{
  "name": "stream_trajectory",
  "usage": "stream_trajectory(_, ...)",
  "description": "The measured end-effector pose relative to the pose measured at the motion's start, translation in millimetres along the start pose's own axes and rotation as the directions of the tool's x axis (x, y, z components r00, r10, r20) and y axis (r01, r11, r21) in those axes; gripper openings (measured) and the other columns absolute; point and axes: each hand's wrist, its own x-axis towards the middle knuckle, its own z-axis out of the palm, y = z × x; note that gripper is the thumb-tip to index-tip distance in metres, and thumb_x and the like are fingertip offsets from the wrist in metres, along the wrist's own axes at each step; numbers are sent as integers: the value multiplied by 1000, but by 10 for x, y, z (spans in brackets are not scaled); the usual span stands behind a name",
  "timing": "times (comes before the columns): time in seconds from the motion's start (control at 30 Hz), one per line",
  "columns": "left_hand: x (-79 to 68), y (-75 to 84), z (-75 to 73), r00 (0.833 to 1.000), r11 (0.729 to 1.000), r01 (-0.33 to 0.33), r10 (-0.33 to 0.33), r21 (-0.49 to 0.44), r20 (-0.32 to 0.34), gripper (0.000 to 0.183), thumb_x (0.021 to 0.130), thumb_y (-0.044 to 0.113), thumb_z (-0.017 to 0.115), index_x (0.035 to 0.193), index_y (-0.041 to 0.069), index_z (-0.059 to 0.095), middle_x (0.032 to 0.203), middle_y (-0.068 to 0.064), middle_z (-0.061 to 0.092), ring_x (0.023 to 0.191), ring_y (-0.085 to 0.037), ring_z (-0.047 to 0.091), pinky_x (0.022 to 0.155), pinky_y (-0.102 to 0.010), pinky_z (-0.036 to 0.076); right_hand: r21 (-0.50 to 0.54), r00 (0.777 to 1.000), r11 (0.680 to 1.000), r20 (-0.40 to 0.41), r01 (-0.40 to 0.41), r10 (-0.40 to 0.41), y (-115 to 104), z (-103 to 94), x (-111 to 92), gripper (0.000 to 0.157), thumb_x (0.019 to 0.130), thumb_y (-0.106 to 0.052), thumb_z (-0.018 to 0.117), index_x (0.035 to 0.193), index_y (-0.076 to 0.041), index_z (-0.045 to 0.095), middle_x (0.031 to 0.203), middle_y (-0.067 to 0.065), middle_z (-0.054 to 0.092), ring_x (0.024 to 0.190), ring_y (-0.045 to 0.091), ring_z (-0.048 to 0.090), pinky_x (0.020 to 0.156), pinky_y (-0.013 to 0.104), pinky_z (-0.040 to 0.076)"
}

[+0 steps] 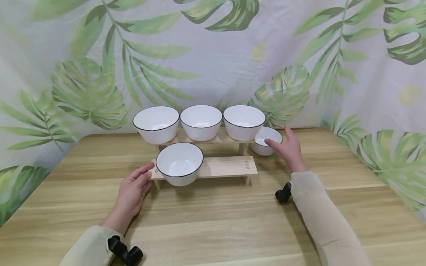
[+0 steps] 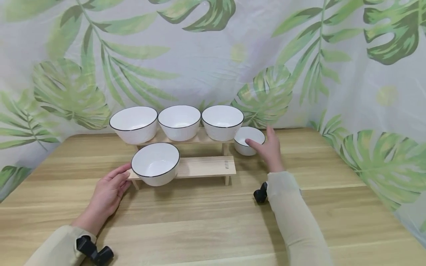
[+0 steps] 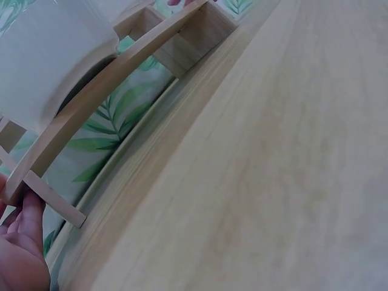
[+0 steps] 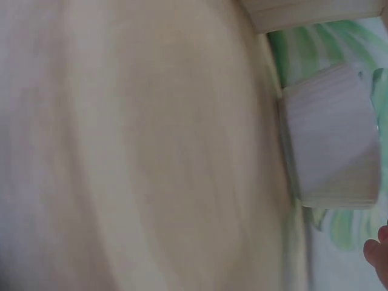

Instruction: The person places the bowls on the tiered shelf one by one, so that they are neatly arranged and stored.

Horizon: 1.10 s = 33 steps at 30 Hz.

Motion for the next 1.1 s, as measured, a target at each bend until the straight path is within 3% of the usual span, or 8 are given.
stream_trajectory(0.33, 16, -16, -8, 1000, 1000, -15, 15, 15, -11, 23, 93, 10, 55, 100, 26, 71, 108, 15, 57, 93, 2, 57, 79, -14, 48, -54, 1000, 999, 2, 3, -3, 202, 181, 120, 102, 75, -35, 76, 147, 0, 13, 151, 24, 14, 138, 37, 17, 111, 49, 19)
stream_trajectory(0.6, 16, -19, 8, 1000, 1000, -20, 21, 15, -23, 24, 93, 8, 54, 101, 24, 71, 106, 13, 57, 90, 1, 58, 78, -14, 49, -57, 999, 998, 39, -14, 16, 257, 288, 78, 110, 71, -39, 78, 149, -9, 8, 148, 23, 15, 133, 38, 23, 109, 49, 23)
stream_trajectory(0.83, 29, -14, 8, 1000, 999, -24, 24, 22, -10, 23, 93, 10, 54, 108, 20, 69, 110, 13, 56, 94, 1, 58, 81, -15, 48, 84, 998, 996, -62, -7, 12, 336, 400, 88, 124, 66, -33, 84, 149, -20, -6, 153, 11, 11, 135, 27, 23, 111, 41, 19)
stream_trajectory(1.1, 22, -28, 5, 999, 999, -40, 40, 7, -10, 26, 93, 7, 53, 97, 25, 71, 106, 15, 60, 91, 1, 58, 78, -15, 49, 131, 993, 990, -94, -59, 71, 345, 461, 61, 128, 64, -33, 85, 149, -25, -10, 151, 11, 22, 134, 24, 27, 111, 36, 20)
